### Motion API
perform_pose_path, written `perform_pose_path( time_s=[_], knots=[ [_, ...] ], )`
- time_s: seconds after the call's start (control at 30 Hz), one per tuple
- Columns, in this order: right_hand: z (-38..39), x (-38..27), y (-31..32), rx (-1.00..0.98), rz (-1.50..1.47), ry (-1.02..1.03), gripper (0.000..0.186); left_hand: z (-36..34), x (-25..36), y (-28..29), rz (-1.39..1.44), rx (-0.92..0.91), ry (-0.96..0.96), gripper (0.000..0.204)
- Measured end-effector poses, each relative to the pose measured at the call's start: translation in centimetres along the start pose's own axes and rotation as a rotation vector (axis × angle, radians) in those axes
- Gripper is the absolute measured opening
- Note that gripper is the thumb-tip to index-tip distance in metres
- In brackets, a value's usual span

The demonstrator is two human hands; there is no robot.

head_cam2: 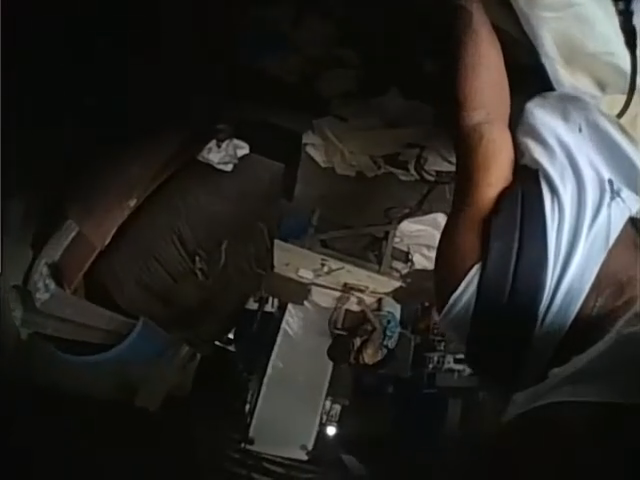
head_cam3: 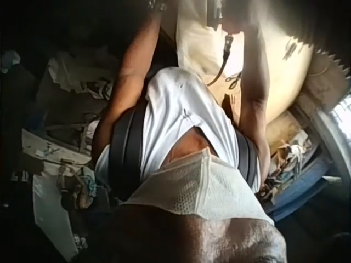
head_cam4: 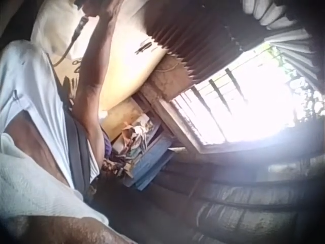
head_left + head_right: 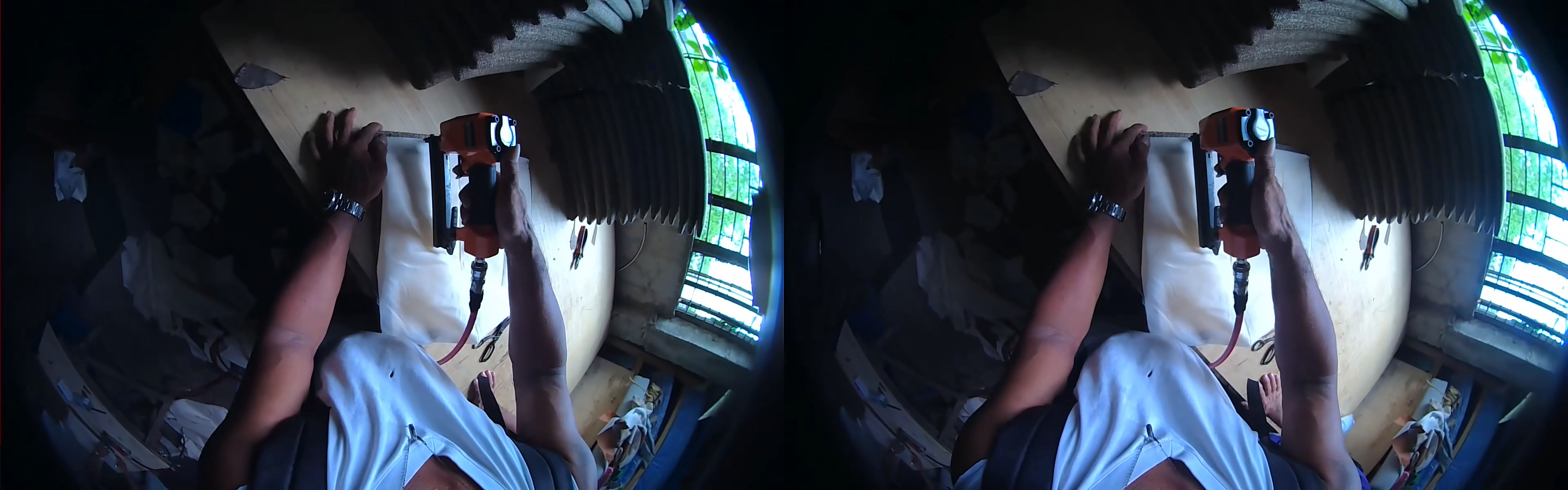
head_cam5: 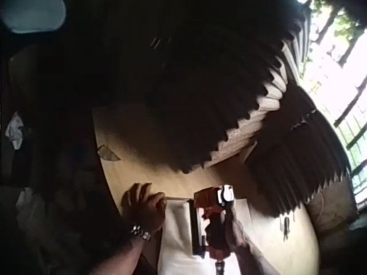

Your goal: Stapling fabric onto a foam cushion using a pneumatic staple gun.

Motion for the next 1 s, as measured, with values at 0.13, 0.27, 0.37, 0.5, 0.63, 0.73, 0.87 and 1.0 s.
perform_pose_path(
  time_s=[0.13,0.27,0.37,0.5,0.63,0.73,0.87,1.0],
  knots=[
    [-0.7,-0.1,-1.1,0.028,0.047,-0.008,0.108,0.2,0.0,-0.2,-0.011,-0.037,0.007,0.031],
    [-0.4,-0.5,-1.2,0.039,0.041,-0.006,0.098,0.1,0.3,-0.2,-0.061,-0.035,0.009,0.034],
    [0.2,-0.7,-1.5,0.024,0.036,0.034,0.104,0.2,0.7,0.0,-0.100,-0.001,0.008,0.030],
    [0.0,-0.9,-2.7,-0.013,0.134,0.008,0.107,0.0,0.9,0.2,-0.114,-0.011,-0.017,0.025],
    [0.0,-1.0,-3.3,0.008,0.074,-0.009,0.099,0.0,1.0,0.5,-0.114,-0.009,-0.016,0.023],
    [0.1,-1.0,-3.9,-0.057,0.042,0.012,0.099,0.1,1.1,0.8,-0.105,0.007,-0.036,0.023],
    [-0.5,-1.0,-4.2,-0.035,0.121,-0.011,0.103,0.1,0.8,0.6,-0.078,-0.008,-0.054,0.024],
    [-0.7,-1.0,-3.8,-0.124,0.070,0.036,0.105,0.4,0.3,0.4,-0.031,0.037,-0.069,0.025]
  ],
)
Point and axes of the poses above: each hand's wrist, its own z-axis away from the middle knuckle, its own y-axis out of the back of the hand, x = y × z, the point moved 2 cm from there along -z, towards the middle knuckle, and after that the axes turned 10 degrees about -y, right-handed, at the moved point
